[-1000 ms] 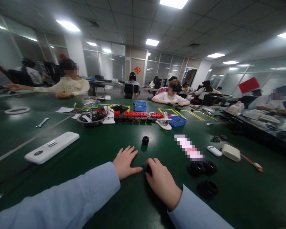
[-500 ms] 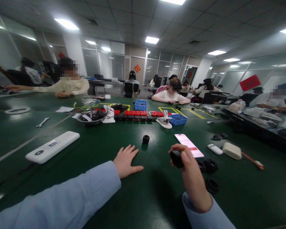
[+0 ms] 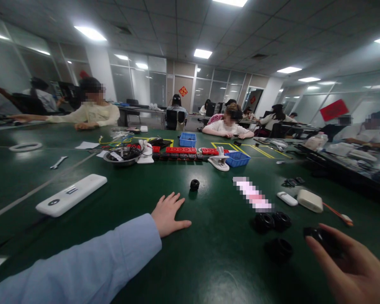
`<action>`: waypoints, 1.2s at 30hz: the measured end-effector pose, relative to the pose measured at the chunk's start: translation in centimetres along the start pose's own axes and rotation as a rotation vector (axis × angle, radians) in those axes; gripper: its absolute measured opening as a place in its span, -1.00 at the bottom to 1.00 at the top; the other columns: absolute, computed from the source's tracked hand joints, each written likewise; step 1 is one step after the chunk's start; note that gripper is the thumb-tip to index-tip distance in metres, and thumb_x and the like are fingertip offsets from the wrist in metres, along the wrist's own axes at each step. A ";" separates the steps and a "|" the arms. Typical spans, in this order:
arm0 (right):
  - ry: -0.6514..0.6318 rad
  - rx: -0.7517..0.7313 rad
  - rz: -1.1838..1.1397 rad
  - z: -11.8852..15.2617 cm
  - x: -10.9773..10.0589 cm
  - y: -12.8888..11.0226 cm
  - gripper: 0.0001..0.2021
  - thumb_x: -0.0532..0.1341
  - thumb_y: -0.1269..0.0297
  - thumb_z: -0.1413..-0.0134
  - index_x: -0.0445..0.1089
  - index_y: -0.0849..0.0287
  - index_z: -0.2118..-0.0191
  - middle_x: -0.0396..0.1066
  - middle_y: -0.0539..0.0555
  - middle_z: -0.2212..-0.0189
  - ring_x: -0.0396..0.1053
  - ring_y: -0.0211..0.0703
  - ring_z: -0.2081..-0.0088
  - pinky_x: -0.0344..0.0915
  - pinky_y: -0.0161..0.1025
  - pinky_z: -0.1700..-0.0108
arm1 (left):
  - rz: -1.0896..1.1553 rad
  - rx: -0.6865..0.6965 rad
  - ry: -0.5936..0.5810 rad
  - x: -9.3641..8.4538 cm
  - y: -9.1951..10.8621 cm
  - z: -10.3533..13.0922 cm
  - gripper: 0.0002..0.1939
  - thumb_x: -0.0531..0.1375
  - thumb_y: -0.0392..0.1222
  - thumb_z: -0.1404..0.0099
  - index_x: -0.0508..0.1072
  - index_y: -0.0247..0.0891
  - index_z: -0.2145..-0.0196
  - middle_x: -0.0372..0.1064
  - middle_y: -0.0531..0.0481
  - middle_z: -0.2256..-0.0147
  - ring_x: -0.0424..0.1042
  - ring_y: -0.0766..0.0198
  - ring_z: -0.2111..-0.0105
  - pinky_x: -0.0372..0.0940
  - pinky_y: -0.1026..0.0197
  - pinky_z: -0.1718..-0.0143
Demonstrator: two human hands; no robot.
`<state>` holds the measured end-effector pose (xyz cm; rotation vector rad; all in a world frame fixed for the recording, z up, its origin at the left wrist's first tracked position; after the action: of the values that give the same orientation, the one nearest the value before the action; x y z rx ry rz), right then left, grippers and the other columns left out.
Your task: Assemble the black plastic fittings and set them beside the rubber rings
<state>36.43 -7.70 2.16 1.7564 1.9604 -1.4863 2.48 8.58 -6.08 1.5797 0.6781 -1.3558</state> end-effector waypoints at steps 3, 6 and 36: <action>-0.036 -0.009 0.020 0.3 0.8 -1.5 -0.47 0.06 -0.22 0.10 0.33 0.08 0.14 0.35 0.22 0.17 0.34 0.19 0.21 0.27 0.11 0.18 | -0.001 0.000 0.000 0.0 0.0 0.0 -0.12 0.03 0.37 -0.10 0.10 -0.28 -0.20 -0.10 -0.19 -0.25 -0.16 -0.04 -0.25 -0.18 -0.15 -0.21; -0.006 -0.106 0.050 0.8 1.5 -2.6 -0.45 0.02 -0.23 0.08 0.33 0.10 0.13 0.35 0.18 0.16 0.32 0.18 0.15 0.25 0.11 0.11 | -0.003 -0.002 0.007 0.0 0.0 0.0 -0.13 0.03 0.37 -0.10 0.11 -0.26 -0.20 -0.10 -0.18 -0.25 -0.16 -0.04 -0.25 -0.18 -0.15 -0.21; -0.194 0.018 0.130 -0.2 6.5 1.2 -0.47 0.12 -0.20 0.18 0.34 0.17 0.23 0.43 0.13 0.46 0.39 0.00 0.44 0.29 -0.17 0.44 | -0.028 -0.001 -0.006 -0.3 0.2 0.5 -0.14 0.01 0.36 -0.12 0.09 -0.28 -0.21 -0.10 -0.18 -0.25 -0.15 -0.02 -0.25 -0.18 -0.15 -0.20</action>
<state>35.46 -3.27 -2.63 1.6429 1.7115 -1.5683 2.34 8.13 -5.76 1.5699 0.7000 -1.3795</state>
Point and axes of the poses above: each hand's wrist, its own z-axis away from the middle knuckle, its own x-axis out of the palm, y = z × x, the point moved 9 cm from there along -z, towards the middle knuckle
